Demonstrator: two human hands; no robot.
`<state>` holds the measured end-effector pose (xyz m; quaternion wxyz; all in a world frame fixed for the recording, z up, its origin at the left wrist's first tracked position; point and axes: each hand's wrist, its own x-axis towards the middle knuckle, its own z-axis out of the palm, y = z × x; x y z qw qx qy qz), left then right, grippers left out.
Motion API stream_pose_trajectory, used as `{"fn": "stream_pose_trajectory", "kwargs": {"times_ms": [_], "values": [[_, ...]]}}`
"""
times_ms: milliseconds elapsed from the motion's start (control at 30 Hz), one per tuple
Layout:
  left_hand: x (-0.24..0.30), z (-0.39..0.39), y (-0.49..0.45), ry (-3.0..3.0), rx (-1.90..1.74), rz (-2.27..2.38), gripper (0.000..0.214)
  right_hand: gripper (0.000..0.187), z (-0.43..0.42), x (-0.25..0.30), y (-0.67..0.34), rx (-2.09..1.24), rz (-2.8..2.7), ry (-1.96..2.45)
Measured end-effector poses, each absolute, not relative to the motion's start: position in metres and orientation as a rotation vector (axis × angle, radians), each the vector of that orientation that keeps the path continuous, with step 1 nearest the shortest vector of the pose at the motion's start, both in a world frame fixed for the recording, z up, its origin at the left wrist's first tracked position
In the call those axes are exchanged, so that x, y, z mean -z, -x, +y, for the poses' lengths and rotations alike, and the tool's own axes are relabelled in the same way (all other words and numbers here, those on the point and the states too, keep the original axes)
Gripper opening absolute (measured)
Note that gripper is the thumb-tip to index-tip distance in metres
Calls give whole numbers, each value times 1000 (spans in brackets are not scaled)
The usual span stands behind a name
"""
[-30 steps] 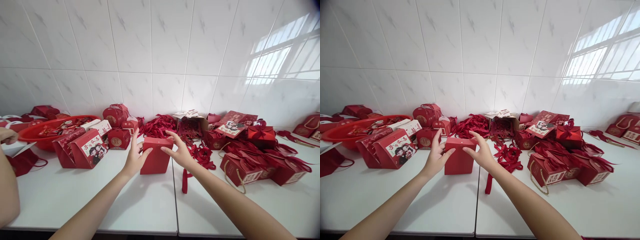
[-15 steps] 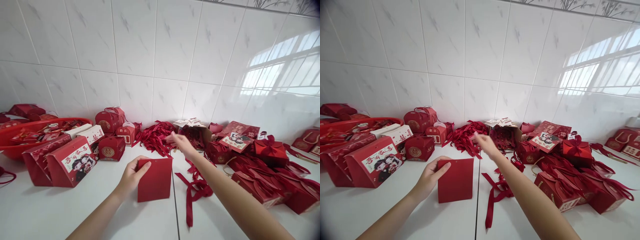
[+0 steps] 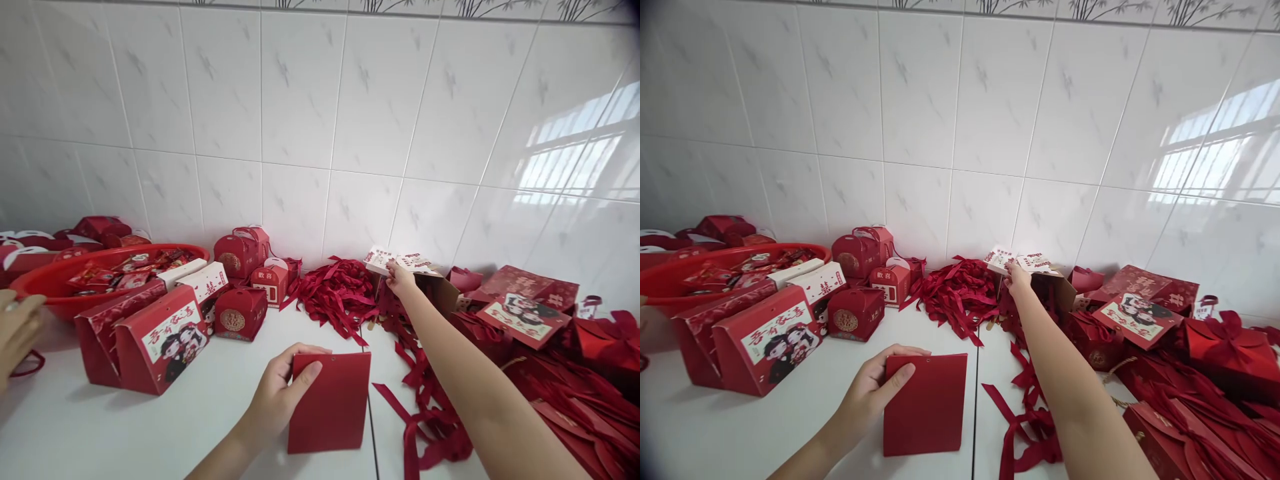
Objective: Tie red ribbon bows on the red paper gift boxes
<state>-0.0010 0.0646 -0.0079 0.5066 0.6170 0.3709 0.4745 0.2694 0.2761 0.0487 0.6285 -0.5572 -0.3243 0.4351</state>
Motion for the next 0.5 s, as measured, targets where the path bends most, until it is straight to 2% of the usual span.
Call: {"fn": "stream_pose_trajectory", "kwargs": {"times_ms": [133, 233, 333, 500], "values": [[8, 63, 0, -1511, -1149, 901, 25, 15, 215, -41, -261, -1098, -880, 1012], [10, 62, 0, -1524, -1175, 898, 25, 30, 149, -29, -255, -1184, -1015, 862], [13, 61, -2, -1508, -1175, 866, 26, 32, 92, -13, -247, -1231, -1213, 821], [17, 59, -8, -1601, -1315, 837, 23, 33, 49, 6, -231, -1004, -1681, 1078]]}}
